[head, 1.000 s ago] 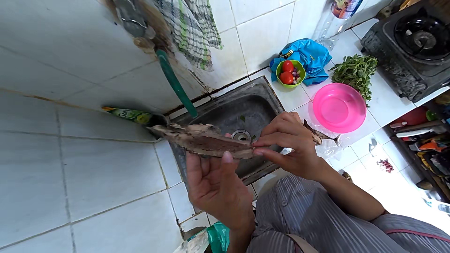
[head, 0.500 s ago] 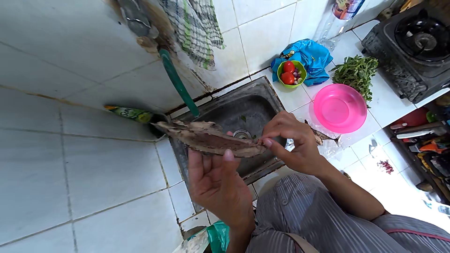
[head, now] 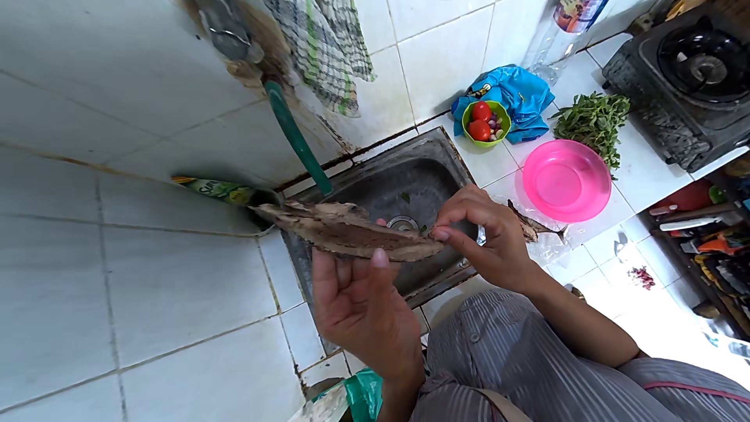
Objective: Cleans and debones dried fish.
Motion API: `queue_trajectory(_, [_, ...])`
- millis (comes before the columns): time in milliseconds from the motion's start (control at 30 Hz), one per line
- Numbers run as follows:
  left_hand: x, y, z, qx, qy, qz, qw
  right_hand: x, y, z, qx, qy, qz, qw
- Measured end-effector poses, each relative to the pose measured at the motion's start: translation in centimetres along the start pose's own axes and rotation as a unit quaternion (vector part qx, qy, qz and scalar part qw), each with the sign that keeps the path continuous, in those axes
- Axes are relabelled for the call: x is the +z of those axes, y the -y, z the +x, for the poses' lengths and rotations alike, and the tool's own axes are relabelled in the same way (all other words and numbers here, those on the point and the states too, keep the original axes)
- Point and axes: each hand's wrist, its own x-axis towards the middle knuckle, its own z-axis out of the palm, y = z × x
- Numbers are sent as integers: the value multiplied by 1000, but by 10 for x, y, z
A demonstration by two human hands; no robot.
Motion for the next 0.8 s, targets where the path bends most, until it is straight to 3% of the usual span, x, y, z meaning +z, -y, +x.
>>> queue_trajectory(233, [-2,-1,1,-20,1,-7,1000,-8,-10,5,36,-47,71,996])
queue_trajectory(367, [-4,-2,1,-55,11,-37,998,4,-54,-11,101,-53,130,985])
queue_trajectory(433, [-3,-2,0,-71,23,-50,996,16,-86,-33,153,62,18,986])
queue_trajectory(500, [-2,-1,2,-81,36,-68,994,24,-97,-47,139,201,-143,959])
queue_trajectory(533, [-3,-1,2,-84,38,-69,993,25,-93,-48,144,224,-156,951])
queue_trajectory(700, [-5,4,3,-118,63,-79,988,4,-77,-29,109,127,-185,968])
queue_trajectory(800, [-2,10,5,-133,83,-95,983,-12,-69,-22,109,113,-196,968])
